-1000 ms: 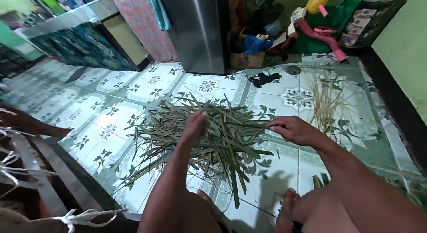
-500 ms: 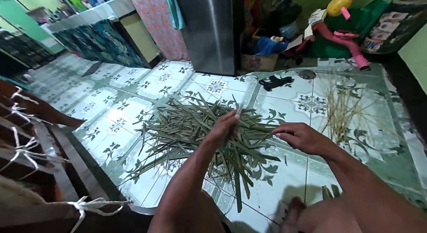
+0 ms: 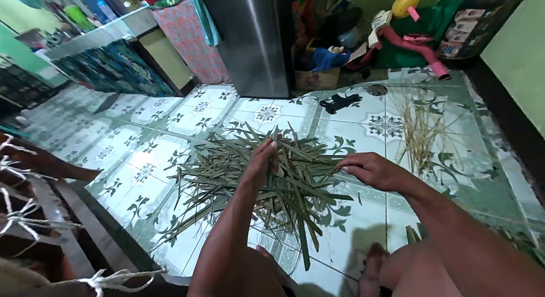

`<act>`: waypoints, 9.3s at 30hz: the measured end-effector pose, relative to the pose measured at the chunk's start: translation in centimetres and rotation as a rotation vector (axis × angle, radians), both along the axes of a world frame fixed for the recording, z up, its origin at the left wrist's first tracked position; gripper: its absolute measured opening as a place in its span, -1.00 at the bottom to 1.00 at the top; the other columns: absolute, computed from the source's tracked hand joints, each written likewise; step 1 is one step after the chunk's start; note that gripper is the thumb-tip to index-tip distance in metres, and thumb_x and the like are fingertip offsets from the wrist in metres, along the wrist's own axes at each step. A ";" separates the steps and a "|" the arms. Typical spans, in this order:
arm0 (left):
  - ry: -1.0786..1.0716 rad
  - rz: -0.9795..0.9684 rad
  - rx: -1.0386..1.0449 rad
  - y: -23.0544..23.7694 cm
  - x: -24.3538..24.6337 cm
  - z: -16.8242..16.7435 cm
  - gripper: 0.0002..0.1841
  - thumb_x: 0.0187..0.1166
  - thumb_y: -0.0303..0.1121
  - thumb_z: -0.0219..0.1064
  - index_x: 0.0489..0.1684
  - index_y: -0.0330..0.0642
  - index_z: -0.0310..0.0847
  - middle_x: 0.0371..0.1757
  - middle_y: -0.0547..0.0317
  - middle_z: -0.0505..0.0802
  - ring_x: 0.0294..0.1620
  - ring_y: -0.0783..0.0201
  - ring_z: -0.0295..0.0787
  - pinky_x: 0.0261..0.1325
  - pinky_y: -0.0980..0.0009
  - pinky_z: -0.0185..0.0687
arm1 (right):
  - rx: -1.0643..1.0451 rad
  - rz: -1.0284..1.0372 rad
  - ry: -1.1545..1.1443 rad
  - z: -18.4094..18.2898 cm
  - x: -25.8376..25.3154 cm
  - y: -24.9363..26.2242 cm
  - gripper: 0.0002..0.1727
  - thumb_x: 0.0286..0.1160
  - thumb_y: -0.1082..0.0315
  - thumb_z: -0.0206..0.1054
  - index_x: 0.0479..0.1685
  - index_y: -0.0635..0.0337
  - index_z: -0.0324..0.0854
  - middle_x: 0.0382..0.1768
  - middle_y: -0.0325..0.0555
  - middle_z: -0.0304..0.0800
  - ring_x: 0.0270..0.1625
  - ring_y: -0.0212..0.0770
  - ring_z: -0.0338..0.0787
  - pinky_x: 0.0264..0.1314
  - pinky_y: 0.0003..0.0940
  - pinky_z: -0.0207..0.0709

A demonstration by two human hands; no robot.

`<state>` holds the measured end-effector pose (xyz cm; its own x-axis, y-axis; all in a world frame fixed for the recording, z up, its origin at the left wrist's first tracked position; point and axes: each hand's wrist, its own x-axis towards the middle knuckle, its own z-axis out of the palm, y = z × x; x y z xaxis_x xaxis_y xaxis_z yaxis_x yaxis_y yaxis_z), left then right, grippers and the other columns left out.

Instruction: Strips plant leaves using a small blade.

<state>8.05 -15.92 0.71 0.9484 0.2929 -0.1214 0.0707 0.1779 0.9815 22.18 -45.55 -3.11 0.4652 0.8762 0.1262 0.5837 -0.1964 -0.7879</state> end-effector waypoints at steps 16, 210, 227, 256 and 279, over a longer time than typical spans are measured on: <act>0.127 -0.403 0.090 -6.1 0.4 -2.6 -0.56 0.83 -0.29 0.02 0.62 -0.18 0.41 -0.58 0.31 0.56 -0.70 0.47 0.43 -0.62 0.56 0.44 | 0.062 -0.092 0.128 0.0 -2.1 2.4 -0.73 0.70 0.26 0.21 -0.04 0.23 0.77 -0.18 -0.13 0.72 -0.40 -0.46 0.62 -0.30 -0.52 0.59; 0.051 -0.385 0.182 -6.0 -0.8 0.6 -0.73 0.83 -0.33 0.04 0.14 -0.32 0.58 -0.59 0.29 0.61 -0.71 0.48 0.43 -0.63 0.58 0.38 | 0.199 -0.087 0.269 -0.8 -3.7 3.0 -0.73 0.65 0.22 0.14 -0.19 0.14 0.72 -0.61 -0.43 0.61 -0.71 -0.57 0.47 -0.68 -0.65 0.38; -0.019 -0.268 0.042 -3.7 -1.7 2.4 -0.61 0.82 -0.34 -0.04 0.42 -0.31 0.55 -0.60 0.33 0.59 -0.72 0.51 0.43 -0.64 0.61 0.42 | 0.112 0.025 0.381 -0.2 -3.2 2.2 -0.70 0.69 0.27 0.10 -0.05 0.15 0.77 -0.53 -0.44 0.67 -0.71 -0.61 0.45 -0.69 -0.70 0.35; -0.148 0.047 -0.092 1.2 -2.4 2.3 -0.55 0.81 -0.24 -0.04 0.63 -0.10 0.36 -0.60 0.34 0.54 -0.77 0.49 0.42 -0.70 0.59 0.44 | 0.069 -0.166 0.222 -0.8 -1.0 1.2 -0.71 0.62 0.24 0.19 0.05 0.20 0.73 -0.51 -0.32 0.63 -0.62 -0.50 0.50 -0.56 -0.53 0.45; 0.041 -0.404 0.068 -7.8 -0.1 -1.0 -0.59 0.81 -0.37 0.03 0.57 -0.24 0.45 -0.53 0.23 0.62 -0.70 0.44 0.42 -0.65 0.54 0.38 | 0.211 -0.135 0.346 -0.4 -4.4 3.4 -0.71 0.75 0.27 0.06 -0.13 0.15 0.71 -0.59 -0.44 0.61 -0.70 -0.56 0.45 -0.65 -0.64 0.38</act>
<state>7.99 -23.69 -0.34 0.9835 -0.0936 -0.1546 0.1608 0.0630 0.9850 17.75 -42.18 -3.51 0.6206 0.7760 0.1128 0.2580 -0.0662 -0.9639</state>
